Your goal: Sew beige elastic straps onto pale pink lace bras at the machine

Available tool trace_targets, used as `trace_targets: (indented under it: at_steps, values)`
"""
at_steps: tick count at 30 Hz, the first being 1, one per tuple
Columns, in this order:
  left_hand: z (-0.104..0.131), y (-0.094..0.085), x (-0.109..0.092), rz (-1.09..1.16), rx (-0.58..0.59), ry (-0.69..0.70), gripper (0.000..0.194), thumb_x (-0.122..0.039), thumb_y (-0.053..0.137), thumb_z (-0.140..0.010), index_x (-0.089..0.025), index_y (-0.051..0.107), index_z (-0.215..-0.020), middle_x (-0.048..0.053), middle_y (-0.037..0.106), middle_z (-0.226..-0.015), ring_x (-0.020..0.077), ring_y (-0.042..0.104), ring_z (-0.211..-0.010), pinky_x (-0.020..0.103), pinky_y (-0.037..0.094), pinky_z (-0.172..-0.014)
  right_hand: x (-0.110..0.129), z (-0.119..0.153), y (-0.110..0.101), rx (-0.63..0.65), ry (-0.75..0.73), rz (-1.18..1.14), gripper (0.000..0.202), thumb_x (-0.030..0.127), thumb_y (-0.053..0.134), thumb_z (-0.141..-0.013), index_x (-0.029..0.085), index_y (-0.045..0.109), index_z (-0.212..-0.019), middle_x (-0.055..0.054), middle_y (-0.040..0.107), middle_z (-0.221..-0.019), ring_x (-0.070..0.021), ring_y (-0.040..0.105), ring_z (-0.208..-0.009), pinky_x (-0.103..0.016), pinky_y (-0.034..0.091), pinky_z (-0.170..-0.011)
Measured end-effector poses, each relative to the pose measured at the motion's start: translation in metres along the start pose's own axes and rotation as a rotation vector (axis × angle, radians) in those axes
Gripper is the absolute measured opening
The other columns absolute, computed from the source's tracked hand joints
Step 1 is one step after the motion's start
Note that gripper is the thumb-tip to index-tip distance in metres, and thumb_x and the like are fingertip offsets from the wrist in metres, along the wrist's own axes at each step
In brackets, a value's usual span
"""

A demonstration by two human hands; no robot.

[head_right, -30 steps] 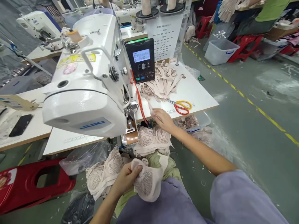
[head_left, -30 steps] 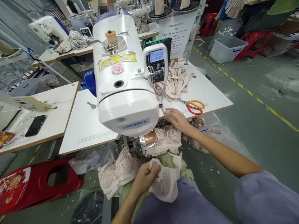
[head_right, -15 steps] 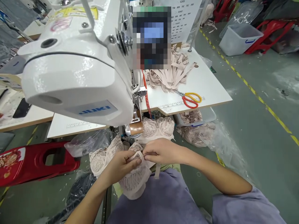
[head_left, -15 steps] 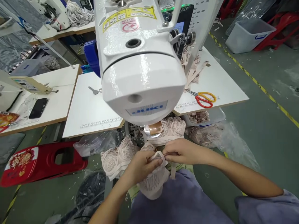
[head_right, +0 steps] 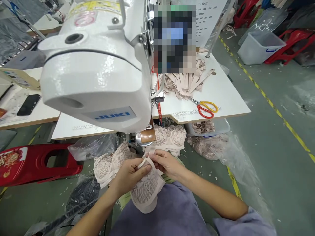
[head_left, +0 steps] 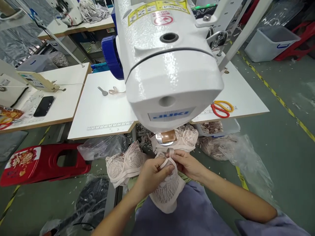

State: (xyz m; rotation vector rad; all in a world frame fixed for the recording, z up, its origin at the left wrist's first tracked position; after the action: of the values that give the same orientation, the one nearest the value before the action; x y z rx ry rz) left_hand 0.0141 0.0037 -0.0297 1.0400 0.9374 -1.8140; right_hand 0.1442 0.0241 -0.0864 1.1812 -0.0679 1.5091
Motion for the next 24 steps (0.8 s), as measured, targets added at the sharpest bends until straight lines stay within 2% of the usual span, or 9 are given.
trace_targets:
  at_steps: [3,5,7,10,12,16,18,22,24]
  values:
    - [0.001,-0.004,0.000,-0.036,-0.043,-0.019,0.041,-0.045,0.053,-0.085,-0.020,0.038,-0.057,-0.006,0.032,-0.054,0.0081,0.028,-0.052,0.022,0.024,-0.049,0.023,0.002,-0.014,-0.162,-0.102,-0.077,0.040,0.052,0.085,-0.064,0.018,0.065,-0.075,0.004,0.051,-0.065,-0.0076,0.041,-0.058,-0.021,0.037,-0.058]
    - [0.002,-0.009,-0.001,-0.093,-0.074,-0.023,0.043,-0.044,0.051,-0.086,-0.021,0.032,-0.056,-0.006,0.029,-0.054,0.0082,0.027,-0.051,0.022,0.022,-0.048,0.042,0.007,-0.022,-0.167,-0.169,-0.035,0.036,0.050,0.082,-0.068,0.019,0.065,-0.074,0.002,0.055,-0.070,-0.0099,0.045,-0.061,-0.024,0.042,-0.062]
    - [0.002,-0.012,-0.003,-0.178,-0.080,-0.017,0.043,-0.044,0.050,-0.086,-0.021,0.030,-0.054,-0.006,0.029,-0.053,0.0087,0.028,-0.051,0.023,0.020,-0.048,0.056,0.012,-0.019,-0.027,-0.149,0.120,0.034,0.049,0.079,-0.071,0.019,0.066,-0.074,-0.001,0.058,-0.079,-0.0132,0.052,-0.071,-0.028,0.046,-0.070]
    - [0.000,-0.011,-0.004,-0.282,-0.030,0.006,0.042,-0.041,0.050,-0.086,-0.021,0.034,-0.053,-0.006,0.031,-0.052,0.0093,0.030,-0.051,0.024,0.019,-0.049,0.061,0.017,0.001,0.225,-0.093,0.463,0.033,0.051,0.074,-0.078,0.018,0.072,-0.083,-0.004,0.058,-0.095,-0.0171,0.057,-0.087,-0.031,0.047,-0.081]
    - [-0.002,-0.008,-0.003,-0.317,0.014,0.007,0.037,-0.035,0.051,-0.085,-0.020,0.039,-0.053,-0.005,0.034,-0.050,0.0094,0.032,-0.049,0.025,0.019,-0.048,0.062,0.018,0.014,0.268,-0.146,0.658,0.035,0.054,0.068,-0.083,0.019,0.073,-0.089,-0.003,0.057,-0.094,-0.0177,0.056,-0.090,-0.031,0.046,-0.083]
    - [-0.004,-0.012,0.002,-0.391,0.008,-0.028,0.030,-0.022,0.056,-0.076,-0.020,0.038,-0.052,-0.007,0.033,-0.049,0.0090,0.031,-0.048,0.025,0.018,-0.048,0.060,0.018,0.026,0.175,-0.308,0.890,0.036,0.051,0.059,-0.091,0.019,0.073,-0.083,-0.001,0.054,-0.079,-0.0149,0.054,-0.077,-0.026,0.042,-0.069]
    - [-0.003,-0.016,-0.001,-0.375,-0.025,-0.006,0.033,-0.024,0.058,-0.077,-0.020,0.036,-0.052,-0.007,0.032,-0.051,0.0094,0.033,-0.049,0.024,0.019,-0.048,0.060,0.022,0.025,0.123,-0.397,0.926,0.035,0.048,0.058,-0.093,0.019,0.074,-0.081,-0.001,0.055,-0.076,-0.0143,0.055,-0.074,-0.026,0.041,-0.066]
    - [0.002,-0.013,-0.012,-0.147,-0.157,0.206,0.034,-0.040,0.060,-0.084,-0.019,0.048,-0.059,0.004,0.057,-0.082,0.0159,0.055,-0.077,0.024,0.042,-0.064,0.067,0.029,0.019,0.027,-0.474,0.793,0.034,0.051,0.062,-0.090,0.021,0.077,-0.083,-0.002,0.056,-0.076,-0.0142,0.056,-0.073,-0.025,0.043,-0.064]
    - [0.005,-0.006,-0.009,-0.021,-0.262,0.264,0.036,-0.044,0.058,-0.089,-0.019,0.049,-0.064,0.006,0.060,-0.087,0.0169,0.058,-0.080,0.025,0.046,-0.068,0.073,0.031,0.016,-0.021,-0.447,0.640,0.035,0.054,0.065,-0.087,0.022,0.078,-0.085,-0.003,0.058,-0.079,-0.0142,0.056,-0.073,-0.025,0.044,-0.062]
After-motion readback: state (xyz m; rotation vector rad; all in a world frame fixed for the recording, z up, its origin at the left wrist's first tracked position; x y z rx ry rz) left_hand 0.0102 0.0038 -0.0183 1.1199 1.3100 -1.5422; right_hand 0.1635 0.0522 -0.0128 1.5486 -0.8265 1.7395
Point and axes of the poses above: each hand's wrist, its own z-axis away from the middle knuckle, its own y-axis out of the palm, x = y × z, the point moved 5 cm from there along -z, towards the middle knuckle
